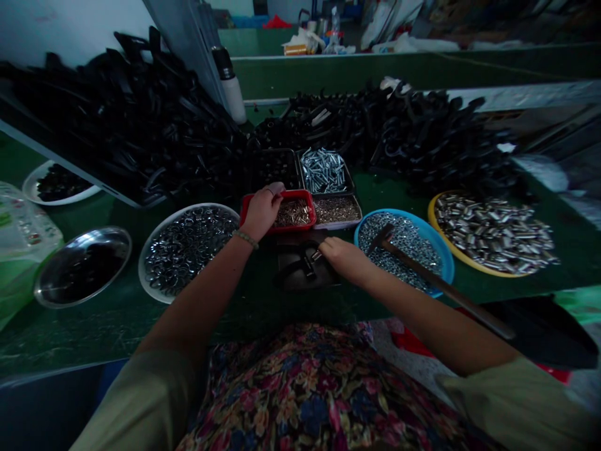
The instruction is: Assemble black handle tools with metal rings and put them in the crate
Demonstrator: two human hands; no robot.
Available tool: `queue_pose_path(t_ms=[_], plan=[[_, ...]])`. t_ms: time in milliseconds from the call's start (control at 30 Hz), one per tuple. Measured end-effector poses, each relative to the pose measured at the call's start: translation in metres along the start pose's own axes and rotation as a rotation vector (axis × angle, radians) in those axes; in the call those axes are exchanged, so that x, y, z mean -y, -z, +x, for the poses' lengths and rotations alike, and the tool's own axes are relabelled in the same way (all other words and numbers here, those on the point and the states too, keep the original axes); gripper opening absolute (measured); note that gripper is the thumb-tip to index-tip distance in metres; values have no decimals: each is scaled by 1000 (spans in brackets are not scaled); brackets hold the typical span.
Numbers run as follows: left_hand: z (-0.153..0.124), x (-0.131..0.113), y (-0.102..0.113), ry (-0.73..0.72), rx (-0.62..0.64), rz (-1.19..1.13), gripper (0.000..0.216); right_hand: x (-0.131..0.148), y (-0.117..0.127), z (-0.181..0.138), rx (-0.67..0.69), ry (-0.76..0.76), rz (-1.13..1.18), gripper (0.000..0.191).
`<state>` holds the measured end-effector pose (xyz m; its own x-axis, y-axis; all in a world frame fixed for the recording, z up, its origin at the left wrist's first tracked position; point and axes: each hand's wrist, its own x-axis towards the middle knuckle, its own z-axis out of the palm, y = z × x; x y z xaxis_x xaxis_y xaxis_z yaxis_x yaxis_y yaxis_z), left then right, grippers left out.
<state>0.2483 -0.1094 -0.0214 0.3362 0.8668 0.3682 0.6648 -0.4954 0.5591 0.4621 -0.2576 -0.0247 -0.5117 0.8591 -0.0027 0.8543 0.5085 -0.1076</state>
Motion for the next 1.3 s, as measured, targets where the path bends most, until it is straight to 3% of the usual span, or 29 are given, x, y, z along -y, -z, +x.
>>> queue_pose_path(t_ms=[233,367,467,600,700,900,1000,1133,1233,1300], plan=[[-2,4,5,23,-91,30,29,-37,-1,-53,-252,-178,130,34],[-4,-2,8,87,-118,-85,33,-61,0,-87,-279,-287,101,31],[-24,-24,11,156,-22,-208,34,-73,-1,-105,-239,-381,46,33],[-72,-58,9,174,194,-289,21,-83,-2,-117,-198,-448,-19,34],[-98,-67,0,203,282,-286,21,-88,-4,-119,-198,-477,-64,36],[-102,-56,-16,228,317,-329,54,-99,-11,-119,-161,-504,-132,38],[-97,-61,-13,136,327,-255,61,-106,-13,-122,-106,-519,-139,38],[-96,-75,-5,-110,395,0,43,-95,-7,-121,-36,-591,-117,37],[-102,-74,-4,-183,492,160,31,-61,5,-110,-142,-638,33,37],[-109,-68,-5,-243,494,203,32,-32,15,-96,-214,-569,221,35]])
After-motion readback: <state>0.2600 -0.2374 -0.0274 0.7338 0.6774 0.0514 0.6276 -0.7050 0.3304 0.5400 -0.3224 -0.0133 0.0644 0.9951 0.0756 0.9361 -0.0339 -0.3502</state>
